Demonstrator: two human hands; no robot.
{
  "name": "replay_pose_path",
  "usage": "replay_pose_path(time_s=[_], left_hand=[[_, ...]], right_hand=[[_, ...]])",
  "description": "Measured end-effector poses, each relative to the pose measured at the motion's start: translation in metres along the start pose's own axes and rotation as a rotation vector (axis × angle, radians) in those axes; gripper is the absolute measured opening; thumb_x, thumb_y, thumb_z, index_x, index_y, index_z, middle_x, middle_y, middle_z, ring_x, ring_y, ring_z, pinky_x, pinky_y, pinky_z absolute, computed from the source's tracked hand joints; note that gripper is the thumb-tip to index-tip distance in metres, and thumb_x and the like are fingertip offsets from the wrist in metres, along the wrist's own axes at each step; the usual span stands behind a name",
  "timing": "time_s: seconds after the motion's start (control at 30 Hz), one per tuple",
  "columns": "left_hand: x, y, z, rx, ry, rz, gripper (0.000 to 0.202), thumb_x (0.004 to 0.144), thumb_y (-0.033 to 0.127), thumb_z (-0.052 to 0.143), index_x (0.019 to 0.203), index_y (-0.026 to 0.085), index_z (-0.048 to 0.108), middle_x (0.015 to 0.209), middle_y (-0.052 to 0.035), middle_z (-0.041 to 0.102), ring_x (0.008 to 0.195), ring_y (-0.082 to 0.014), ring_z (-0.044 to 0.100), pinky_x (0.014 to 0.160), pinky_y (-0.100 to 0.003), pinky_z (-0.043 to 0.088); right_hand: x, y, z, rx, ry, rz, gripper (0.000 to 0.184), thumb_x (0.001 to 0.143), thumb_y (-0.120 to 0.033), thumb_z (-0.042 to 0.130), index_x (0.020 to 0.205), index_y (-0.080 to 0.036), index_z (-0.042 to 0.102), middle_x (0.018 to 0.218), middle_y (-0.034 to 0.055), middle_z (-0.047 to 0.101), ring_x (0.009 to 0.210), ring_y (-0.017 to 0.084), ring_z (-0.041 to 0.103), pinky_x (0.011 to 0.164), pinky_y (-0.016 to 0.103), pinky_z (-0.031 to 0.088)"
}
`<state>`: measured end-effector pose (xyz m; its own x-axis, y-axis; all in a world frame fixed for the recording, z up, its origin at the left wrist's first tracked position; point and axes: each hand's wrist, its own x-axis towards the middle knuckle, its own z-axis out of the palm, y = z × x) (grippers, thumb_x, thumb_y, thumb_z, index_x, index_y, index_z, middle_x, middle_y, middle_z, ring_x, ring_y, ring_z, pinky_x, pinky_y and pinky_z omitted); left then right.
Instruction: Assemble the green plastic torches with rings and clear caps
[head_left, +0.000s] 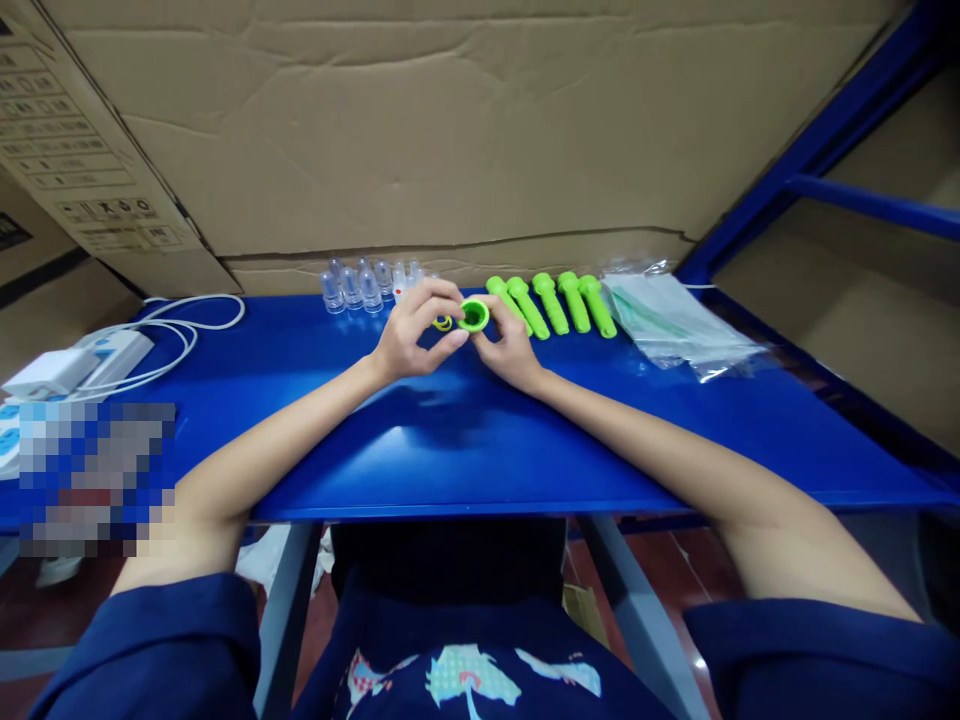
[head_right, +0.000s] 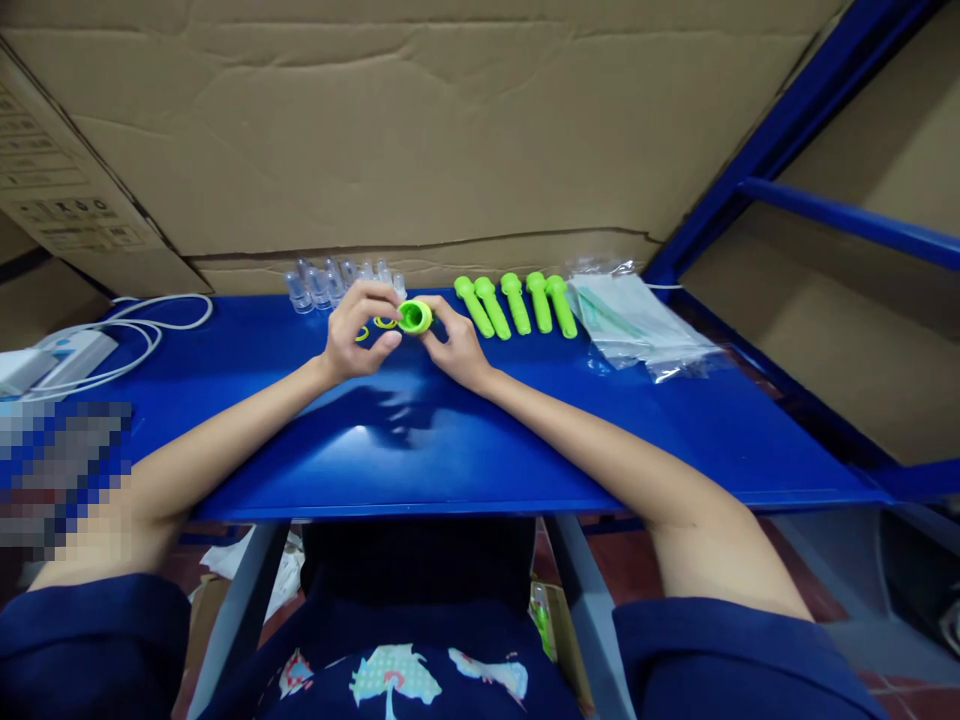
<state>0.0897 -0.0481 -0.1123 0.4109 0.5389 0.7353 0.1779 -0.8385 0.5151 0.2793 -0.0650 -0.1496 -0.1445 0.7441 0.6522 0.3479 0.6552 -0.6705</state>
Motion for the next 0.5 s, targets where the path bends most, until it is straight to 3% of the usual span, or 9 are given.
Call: replay_pose_path(time_s=[0.13,0.33,0.5], left_hand=[[-0.005,-0.018,-0.002,0.203,-0.069,0.258,0.042,0.086,0.064,0.066,0.086,0.023,0.07,0.105,-0.0111,0.069,0.1,-0.0258,0.063,0.093,-0.044,0.047],[-0.008,-0.041,-0.004,0.548,-0.08,0.598,0.034,0.096,0.052,0.056,0.09,0.021,0.068,0.108,-0.0122,0.071,0.1,-0.0225,0.065,0.082,-0.038,0.048],[-0.01,-0.047,-0.006,0.669,-0.063,0.682,0.03,0.099,0.047,0.052,0.096,0.022,0.068,0.113,-0.0139,0.071,0.104,-0.0219,0.066,0.079,-0.037,0.049]], right_hand=[[-0.003,0.011,0.001,-0.075,0.0,-0.146,0.022,0.099,-0.036,0.055,0.115,-0.024,0.065,0.118,0.0094,0.07,0.116,0.026,0.064,0.107,0.042,0.048],[0.0,0.029,0.005,-0.113,0.021,-0.48,0.027,0.098,-0.021,0.053,0.124,-0.027,0.061,0.117,0.006,0.072,0.11,0.023,0.068,0.098,0.042,0.055],[-0.001,0.032,0.007,-0.155,0.04,-0.51,0.031,0.099,-0.019,0.052,0.128,-0.027,0.059,0.12,0.0058,0.073,0.111,0.023,0.069,0.098,0.041,0.057]])
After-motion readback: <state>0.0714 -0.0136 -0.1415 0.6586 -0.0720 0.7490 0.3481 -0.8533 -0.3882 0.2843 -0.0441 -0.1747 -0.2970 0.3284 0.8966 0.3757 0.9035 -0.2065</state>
